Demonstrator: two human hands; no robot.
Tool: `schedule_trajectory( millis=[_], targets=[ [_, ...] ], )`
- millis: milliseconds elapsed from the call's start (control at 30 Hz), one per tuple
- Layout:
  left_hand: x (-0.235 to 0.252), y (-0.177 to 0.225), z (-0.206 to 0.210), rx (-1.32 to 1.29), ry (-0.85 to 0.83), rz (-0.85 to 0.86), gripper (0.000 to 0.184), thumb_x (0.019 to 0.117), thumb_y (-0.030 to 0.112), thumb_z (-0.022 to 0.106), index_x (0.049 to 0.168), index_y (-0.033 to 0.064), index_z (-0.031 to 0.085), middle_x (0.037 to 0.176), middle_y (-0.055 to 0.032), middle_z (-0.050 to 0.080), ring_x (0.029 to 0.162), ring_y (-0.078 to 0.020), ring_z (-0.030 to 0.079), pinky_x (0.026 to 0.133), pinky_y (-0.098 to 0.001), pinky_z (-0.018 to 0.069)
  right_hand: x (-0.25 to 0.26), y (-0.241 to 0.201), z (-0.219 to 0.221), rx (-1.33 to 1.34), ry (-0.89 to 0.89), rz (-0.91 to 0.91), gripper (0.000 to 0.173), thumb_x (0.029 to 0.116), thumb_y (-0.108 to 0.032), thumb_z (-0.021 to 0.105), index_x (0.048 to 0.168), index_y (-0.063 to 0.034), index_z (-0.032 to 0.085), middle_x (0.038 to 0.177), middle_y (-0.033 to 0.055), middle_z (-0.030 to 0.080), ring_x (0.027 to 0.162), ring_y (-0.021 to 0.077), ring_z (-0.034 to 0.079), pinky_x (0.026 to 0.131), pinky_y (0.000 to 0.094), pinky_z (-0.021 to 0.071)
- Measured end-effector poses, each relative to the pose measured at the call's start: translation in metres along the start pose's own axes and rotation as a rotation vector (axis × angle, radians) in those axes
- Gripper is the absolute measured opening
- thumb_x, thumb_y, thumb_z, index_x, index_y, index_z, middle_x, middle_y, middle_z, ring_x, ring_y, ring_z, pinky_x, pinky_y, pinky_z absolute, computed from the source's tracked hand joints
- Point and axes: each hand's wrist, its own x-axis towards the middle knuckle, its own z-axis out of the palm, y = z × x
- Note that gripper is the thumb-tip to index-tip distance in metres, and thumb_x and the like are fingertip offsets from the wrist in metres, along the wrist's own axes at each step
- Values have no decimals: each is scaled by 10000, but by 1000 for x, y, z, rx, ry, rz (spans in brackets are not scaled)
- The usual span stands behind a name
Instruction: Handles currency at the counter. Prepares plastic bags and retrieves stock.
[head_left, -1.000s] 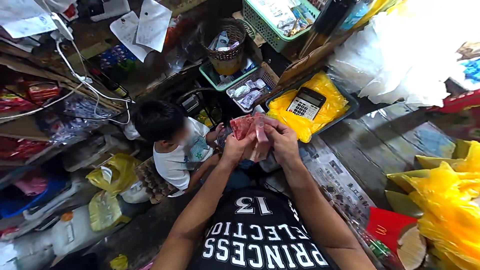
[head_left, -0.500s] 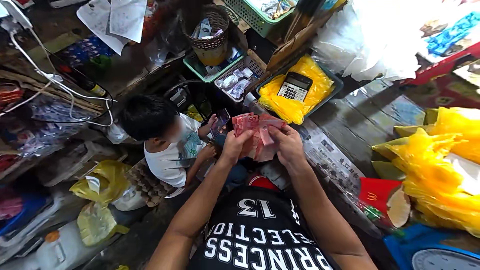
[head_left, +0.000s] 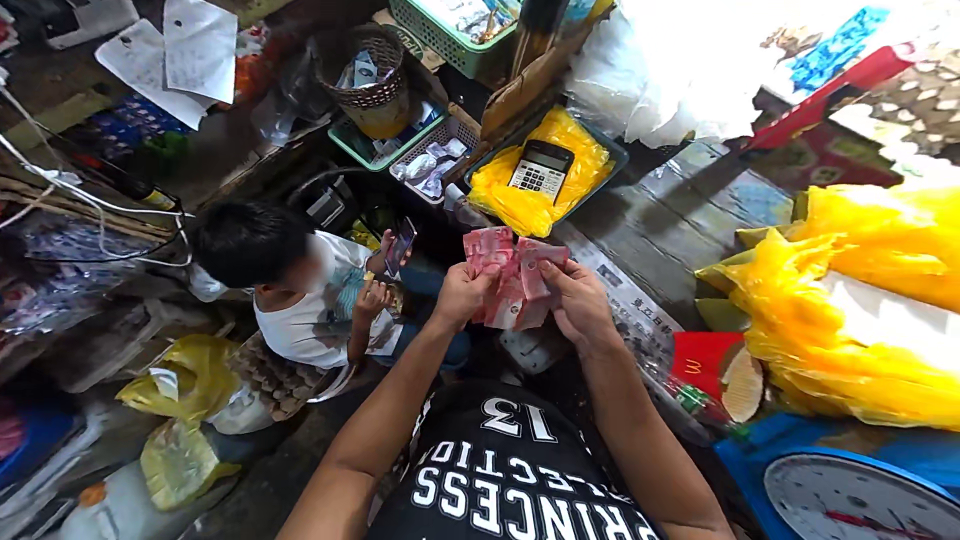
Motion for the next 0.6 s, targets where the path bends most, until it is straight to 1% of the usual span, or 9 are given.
schedule_trajectory(
  millis=[67,200,267,333,367,400,500,567,600],
  targets=[
    [-3,-5,23,56,-12,-4,147,993,193,685,1020,54,728,835,-81,734,678,-149,686,630,-323,597,-10,-5,-22,22,-3,9,233,1018,-190,649,1165,-17,704,1018,130,739,884,196,721,819,400,623],
    [-6,-19,70,104,2,-29,104,943,162,744,980,64,750,804,-80,731,613,-139,659,554,-310,568,-19,-4,-56,81,5,23,229,1016,-185,650,1165,-20,706,1028,126,738,904,190,716,836,400,617],
    [-4,-21,86,95,10,-31,118,948,164,742,977,51,764,821,-83,746,652,-144,679,611,-320,592,-17,-4,-68,93,8,38,241,1019,-192,646,1173,-17,707,1031,136,734,910,198,710,843,405,608],
    [-4,-29,97,73,24,-51,279,998,320,679,943,55,747,774,-85,722,640,-162,672,607,-339,589,-14,-3,-78,105,49,50,235,1013,-183,654,1157,-8,713,1009,146,737,890,206,715,829,409,612],
    [-4,-33,101,64,9,-69,385,1023,416,609,956,55,723,773,-88,710,659,-173,677,626,-356,596,-13,-1,-81,110,68,48,235,1012,-175,653,1160,-2,712,1007,151,741,889,212,721,834,414,616],
    [-5,-37,103,61,-27,-80,417,1033,447,577,1009,50,702,802,-86,711,702,-177,690,670,-371,607,-12,1,-81,112,83,40,231,1014,-166,647,1159,3,709,998,150,742,884,214,723,831,416,618],
    [-3,-39,106,207,-127,-87,350,939,268,742,1159,9,659,974,-88,750,889,-172,733,849,-401,623,-6,10,-68,86,75,21,230,1040,-157,605,1165,19,685,1002,151,739,906,225,725,845,432,621],
    [11,-28,93,361,-124,-57,317,943,165,681,1210,0,638,1072,-104,715,976,-178,701,907,-412,590,-2,11,-58,44,47,4,272,1058,-164,570,1254,6,651,1113,142,724,1014,227,701,894,430,597],
    [24,-15,80,400,-76,-49,310,967,170,660,1220,-2,614,1061,-121,713,961,-196,703,888,-429,594,1,10,-57,13,41,4,323,1057,-176,571,1329,-8,618,1197,138,704,1080,231,684,915,430,589]
  ],
)
